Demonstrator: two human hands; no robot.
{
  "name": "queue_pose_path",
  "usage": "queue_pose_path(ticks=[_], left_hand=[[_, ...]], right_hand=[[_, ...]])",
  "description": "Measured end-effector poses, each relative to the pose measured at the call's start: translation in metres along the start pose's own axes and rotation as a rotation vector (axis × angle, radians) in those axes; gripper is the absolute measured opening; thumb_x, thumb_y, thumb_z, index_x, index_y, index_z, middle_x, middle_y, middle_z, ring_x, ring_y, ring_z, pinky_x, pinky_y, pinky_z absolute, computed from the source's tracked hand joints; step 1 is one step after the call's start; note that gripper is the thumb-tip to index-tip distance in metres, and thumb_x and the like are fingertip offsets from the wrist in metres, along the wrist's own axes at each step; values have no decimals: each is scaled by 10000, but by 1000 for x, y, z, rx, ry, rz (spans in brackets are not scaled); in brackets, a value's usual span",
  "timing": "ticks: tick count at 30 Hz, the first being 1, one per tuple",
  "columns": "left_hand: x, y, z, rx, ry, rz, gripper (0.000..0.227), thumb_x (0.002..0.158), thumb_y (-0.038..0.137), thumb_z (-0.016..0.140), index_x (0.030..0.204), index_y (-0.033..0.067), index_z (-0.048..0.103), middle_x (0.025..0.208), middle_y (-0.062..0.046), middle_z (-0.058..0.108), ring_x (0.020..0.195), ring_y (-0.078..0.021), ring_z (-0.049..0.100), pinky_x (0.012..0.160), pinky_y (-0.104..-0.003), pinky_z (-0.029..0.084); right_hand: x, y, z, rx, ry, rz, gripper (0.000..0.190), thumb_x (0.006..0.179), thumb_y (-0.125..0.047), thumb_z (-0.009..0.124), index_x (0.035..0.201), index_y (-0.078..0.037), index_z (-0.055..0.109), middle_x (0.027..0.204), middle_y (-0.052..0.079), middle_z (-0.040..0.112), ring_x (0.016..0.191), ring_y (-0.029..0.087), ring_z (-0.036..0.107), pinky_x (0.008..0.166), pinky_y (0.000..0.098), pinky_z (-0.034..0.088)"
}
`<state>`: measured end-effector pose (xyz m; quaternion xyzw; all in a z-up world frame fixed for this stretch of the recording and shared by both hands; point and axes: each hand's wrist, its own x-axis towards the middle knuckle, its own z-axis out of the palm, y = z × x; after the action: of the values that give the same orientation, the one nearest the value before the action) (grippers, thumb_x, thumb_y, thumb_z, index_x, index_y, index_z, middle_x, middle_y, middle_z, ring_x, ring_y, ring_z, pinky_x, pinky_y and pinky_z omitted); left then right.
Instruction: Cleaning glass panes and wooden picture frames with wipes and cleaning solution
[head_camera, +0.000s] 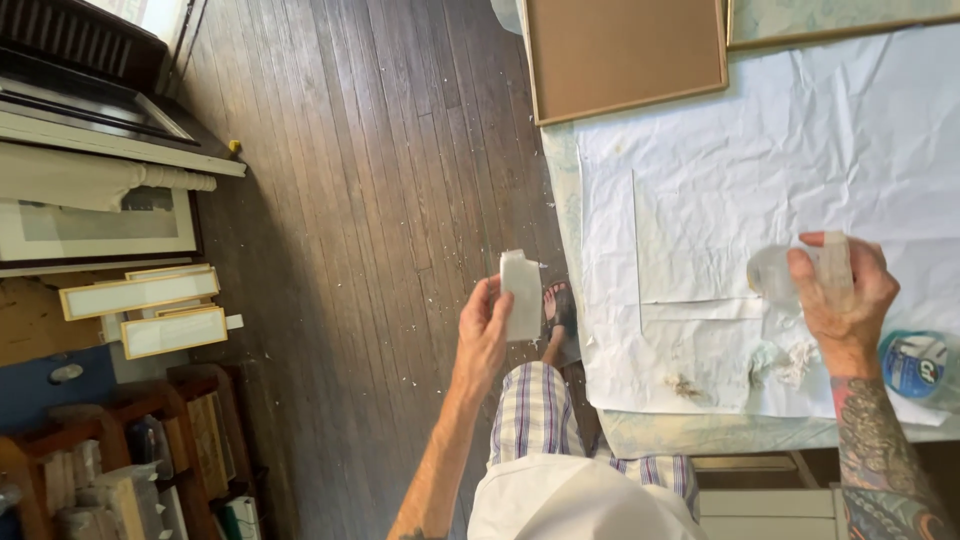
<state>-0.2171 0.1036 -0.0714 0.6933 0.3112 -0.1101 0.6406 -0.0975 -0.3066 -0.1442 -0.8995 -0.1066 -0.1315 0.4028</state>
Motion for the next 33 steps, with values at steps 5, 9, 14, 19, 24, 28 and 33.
queue_pose_path(ticks=[5,9,14,19,24,28,33], left_hand=[[-16,23,15,-95,-25,30,401,1027,318,505,1336,66,539,1257,-164,689,985,-282,776,762,-388,710],[-25,58,21,-14,33,-11,372,1010,328,496,1256,88,640,1129,-3,737,926,-91,652,775,-270,556],[-30,69,21,40,34,-77,346,1002,341,492,1191,124,685,877,48,651,652,-80,450,594,-271,402],[-29,70,19,43,43,-133,309,991,331,508,1150,135,688,792,68,585,632,-86,400,590,-270,365],[-30,73,16,-21,33,-188,296,991,305,515,1147,124,691,868,66,627,698,-84,457,634,-258,401],[-27,67,9,-6,21,-183,348,988,318,513,1221,139,701,942,74,703,700,-75,480,651,-251,420],[-16,40,-13,-58,0,-217,364,990,353,532,1240,141,688,967,62,699,770,-73,533,713,-249,453]], right_hand=[[-15,45,-10,-233,-100,-92,416,1024,-223,892,1221,94,710,1146,214,742,897,274,670,766,385,588],[-14,9,-46,-540,-299,-79,837,771,-428,893,1417,64,687,1172,234,783,1078,324,764,791,411,652],[-58,-23,-81,-420,-597,859,793,815,-255,871,1559,-134,624,1066,151,739,410,247,529,284,433,585],[-36,-109,-22,-118,-886,1198,298,841,-171,839,1113,-55,872,1267,126,806,1175,265,730,1032,397,545],[85,-137,90,385,-872,243,36,865,-199,752,872,-166,766,868,4,764,722,121,709,707,255,638],[224,-189,175,566,-1017,112,245,958,-299,628,1066,-96,714,1089,31,728,888,129,641,810,275,500],[277,-236,233,276,-1598,-37,409,738,-274,842,1135,-183,802,1069,-74,758,833,83,545,757,241,468]])
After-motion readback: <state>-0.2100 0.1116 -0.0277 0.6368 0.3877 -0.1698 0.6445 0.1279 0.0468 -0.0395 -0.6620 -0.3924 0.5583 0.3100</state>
